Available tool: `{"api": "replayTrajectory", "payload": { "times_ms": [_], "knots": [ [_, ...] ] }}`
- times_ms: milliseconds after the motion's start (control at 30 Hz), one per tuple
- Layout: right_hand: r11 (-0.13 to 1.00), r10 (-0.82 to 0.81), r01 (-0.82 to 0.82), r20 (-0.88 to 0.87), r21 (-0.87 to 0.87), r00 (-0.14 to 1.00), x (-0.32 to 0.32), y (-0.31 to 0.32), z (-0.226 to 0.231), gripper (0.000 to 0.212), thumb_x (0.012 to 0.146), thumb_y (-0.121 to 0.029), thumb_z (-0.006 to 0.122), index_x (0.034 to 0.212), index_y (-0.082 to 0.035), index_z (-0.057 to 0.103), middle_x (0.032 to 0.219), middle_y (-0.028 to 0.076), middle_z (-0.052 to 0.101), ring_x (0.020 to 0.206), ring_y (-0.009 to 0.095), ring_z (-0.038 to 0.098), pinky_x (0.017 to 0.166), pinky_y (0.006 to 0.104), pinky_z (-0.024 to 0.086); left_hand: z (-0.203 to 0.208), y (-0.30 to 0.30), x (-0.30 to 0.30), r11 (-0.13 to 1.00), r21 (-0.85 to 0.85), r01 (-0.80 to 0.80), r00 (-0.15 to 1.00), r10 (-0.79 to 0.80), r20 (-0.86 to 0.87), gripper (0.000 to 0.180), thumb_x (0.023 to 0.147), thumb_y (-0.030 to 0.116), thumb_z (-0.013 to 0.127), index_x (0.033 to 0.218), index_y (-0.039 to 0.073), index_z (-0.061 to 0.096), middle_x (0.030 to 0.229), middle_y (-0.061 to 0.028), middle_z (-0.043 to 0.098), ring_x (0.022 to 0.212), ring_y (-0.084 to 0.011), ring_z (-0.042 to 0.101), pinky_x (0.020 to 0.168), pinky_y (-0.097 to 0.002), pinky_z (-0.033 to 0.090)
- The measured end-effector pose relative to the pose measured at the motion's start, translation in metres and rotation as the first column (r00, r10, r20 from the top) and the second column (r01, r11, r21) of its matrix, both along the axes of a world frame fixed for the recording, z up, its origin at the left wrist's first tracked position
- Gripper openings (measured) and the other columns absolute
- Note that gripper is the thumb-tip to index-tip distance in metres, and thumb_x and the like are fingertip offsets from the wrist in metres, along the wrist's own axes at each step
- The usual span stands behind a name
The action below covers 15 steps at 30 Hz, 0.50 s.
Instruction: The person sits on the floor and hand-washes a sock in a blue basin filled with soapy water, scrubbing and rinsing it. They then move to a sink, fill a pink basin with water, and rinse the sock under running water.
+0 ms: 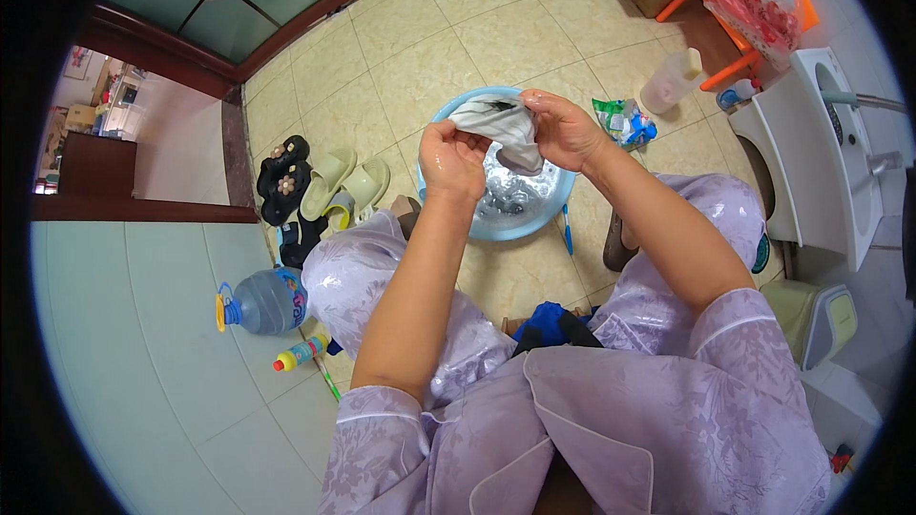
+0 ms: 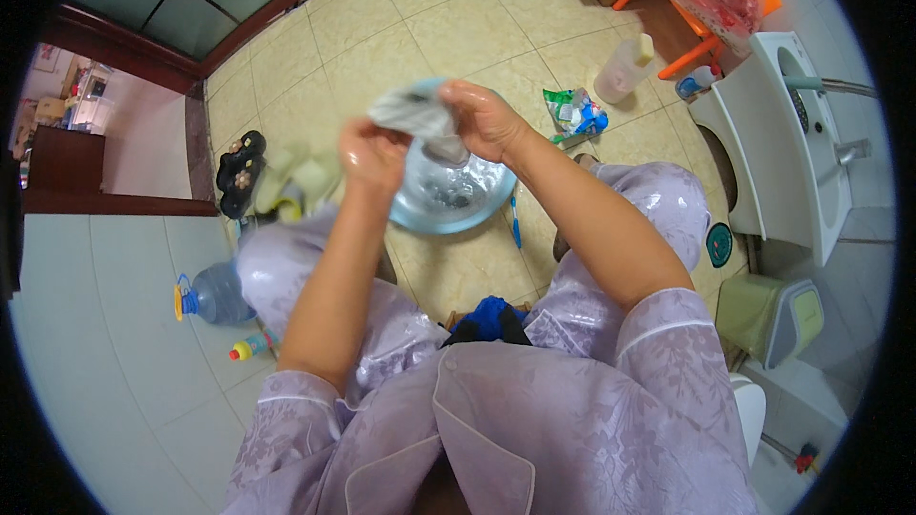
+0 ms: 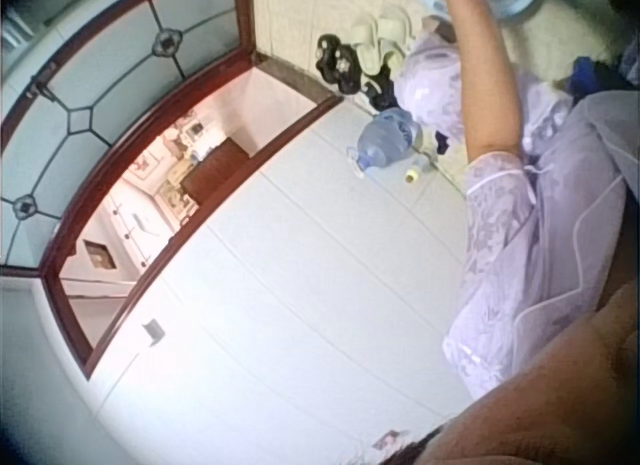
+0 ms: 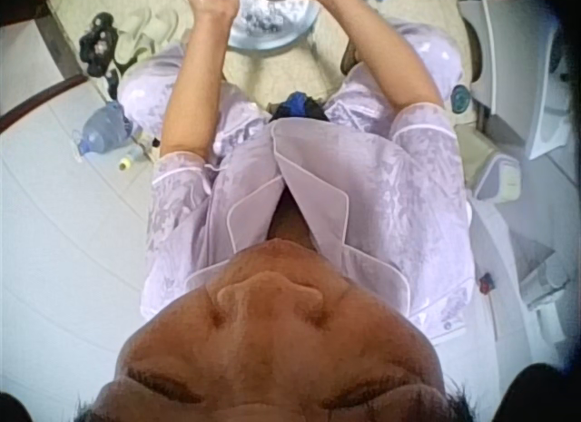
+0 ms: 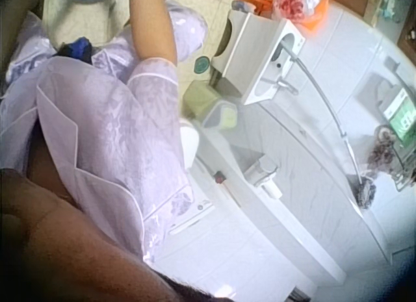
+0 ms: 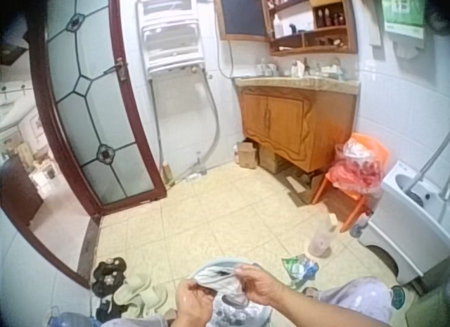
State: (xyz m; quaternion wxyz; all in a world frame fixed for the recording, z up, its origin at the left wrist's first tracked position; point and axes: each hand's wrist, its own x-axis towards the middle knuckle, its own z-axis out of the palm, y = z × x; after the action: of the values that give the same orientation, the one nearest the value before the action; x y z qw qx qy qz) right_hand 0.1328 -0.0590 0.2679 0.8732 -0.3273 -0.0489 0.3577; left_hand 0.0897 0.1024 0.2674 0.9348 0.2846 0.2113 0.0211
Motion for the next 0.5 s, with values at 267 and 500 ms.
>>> {"api": "replayTrajectory", "payload": {
  "times_ms": [267, 500],
  "knots": [
    [0.994, -0.059, 0.061, 0.021, -0.091, 0.998, 0.002, -0.002, 0.005, 0.014, 0.087, -0.015, 0.054, 0.094, -0.004, 0.058, 0.091, 0.008, 0.063, 0.079, 0.018, 0.061, 0.073, 0.0308, 0.050, 0.010, -0.006, -0.003, 0.908, 0.351, 0.228, 0.973, -0.223, -0.054, 0.027, 0.087, 0.030, 0.052, 0.094, 0.006, 0.059, 0.091, -0.0052, 0.062, 0.085, -0.0170, 0.057, 0.075, -0.0314, 0.044],
    [0.890, -0.044, 0.123, 0.186, -0.439, 0.982, 0.004, -0.001, 0.005, 0.024, 0.086, -0.026, 0.058, 0.087, -0.003, 0.061, 0.079, 0.005, 0.063, 0.068, 0.013, 0.060, 0.058, 0.0271, 0.048, 0.006, -0.005, 0.004, 0.974, 0.041, 0.221, 0.975, -0.220, -0.037, 0.024, 0.093, 0.029, 0.045, 0.097, 0.008, 0.058, 0.092, -0.0044, 0.062, 0.085, -0.0163, 0.057, 0.071, -0.0305, 0.043]
  ]
}}
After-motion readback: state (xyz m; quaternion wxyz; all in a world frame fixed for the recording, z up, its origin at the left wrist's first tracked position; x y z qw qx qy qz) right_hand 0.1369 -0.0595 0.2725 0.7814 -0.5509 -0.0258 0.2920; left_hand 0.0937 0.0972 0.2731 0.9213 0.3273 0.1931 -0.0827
